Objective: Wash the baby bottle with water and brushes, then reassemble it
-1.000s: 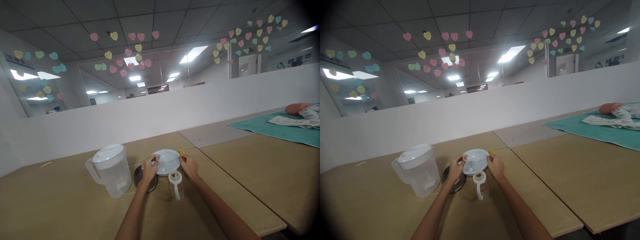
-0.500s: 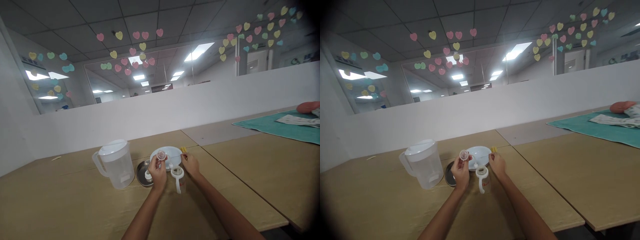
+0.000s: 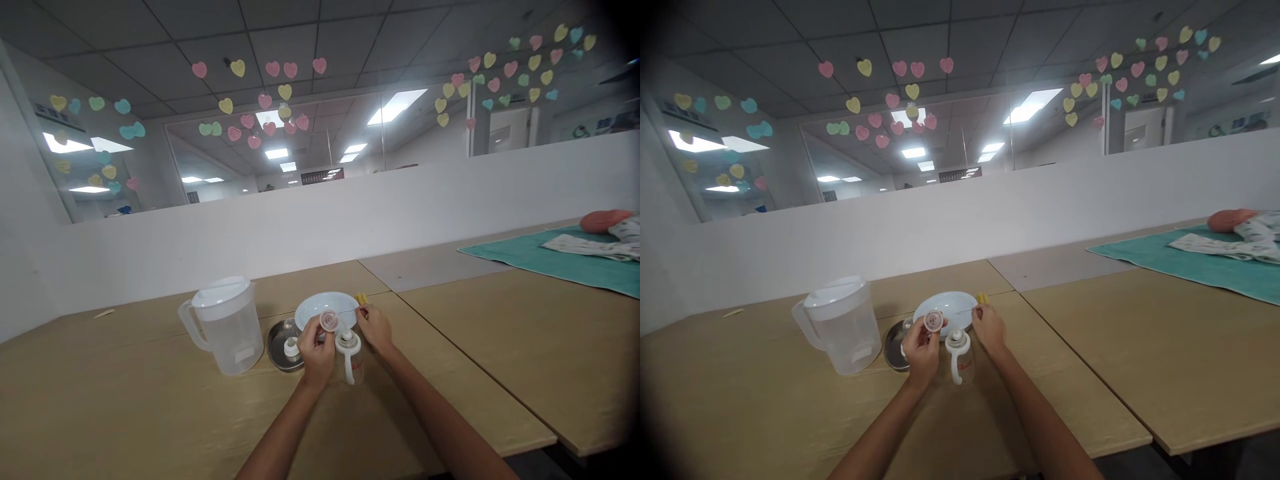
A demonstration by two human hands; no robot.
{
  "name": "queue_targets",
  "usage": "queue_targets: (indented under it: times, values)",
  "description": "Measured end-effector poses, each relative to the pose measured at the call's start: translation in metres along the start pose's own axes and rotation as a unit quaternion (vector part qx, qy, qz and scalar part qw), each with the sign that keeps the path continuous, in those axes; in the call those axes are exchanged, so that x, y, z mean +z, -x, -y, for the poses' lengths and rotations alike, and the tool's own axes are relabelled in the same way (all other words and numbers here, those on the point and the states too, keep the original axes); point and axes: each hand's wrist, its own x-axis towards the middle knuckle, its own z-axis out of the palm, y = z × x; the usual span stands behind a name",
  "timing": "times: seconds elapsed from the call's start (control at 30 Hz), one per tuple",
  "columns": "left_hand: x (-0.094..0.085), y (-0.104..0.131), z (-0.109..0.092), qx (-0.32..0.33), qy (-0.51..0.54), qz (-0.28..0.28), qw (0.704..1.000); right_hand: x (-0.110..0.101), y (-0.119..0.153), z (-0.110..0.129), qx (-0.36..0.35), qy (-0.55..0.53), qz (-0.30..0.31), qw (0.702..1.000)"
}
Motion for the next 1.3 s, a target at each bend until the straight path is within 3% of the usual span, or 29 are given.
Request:
queue_targets:
  times: [0.37,0.5,0.73,0.9,1.07,1.2,1.3]
  values:
    - [-0.004,0.01,0.002,0.114,-0.029,0.109,0.987,-0.002,0.003,0.005,0.04,-0.006,0.008,0.999]
    - [-0.008,0.012,0.001,0.11,-0.029,0.155,0.981,0.003,0.003,-0.001,0.025,-0.017,-0.002,1.0]
    - [-0.031,0.005,0.024,0.129,-0.101,0.172,0.971,0.001,0.008,0.002,-0.109,-0.054,-0.149,0.981]
    - [-0.042,0.004,0.039,0.081,-0.149,0.17,0.971,-0.002,0.023,0.017,-0.229,-0.176,-0.15,0.946]
    - [-0.044,0.003,0.045,0.046,-0.203,0.175,0.962,-0.002,0.039,0.027,-0.358,-0.182,-0.095,0.911]
    - [-0.061,-0.008,0.059,-0.049,-0.309,0.117,0.942,-0.004,0.045,0.028,-0.395,-0.128,-0.098,0.904]
    - [-0.074,-0.014,0.072,-0.111,-0.375,0.128,0.912,-0.003,0.046,0.027,-0.386,-0.082,-0.135,0.909]
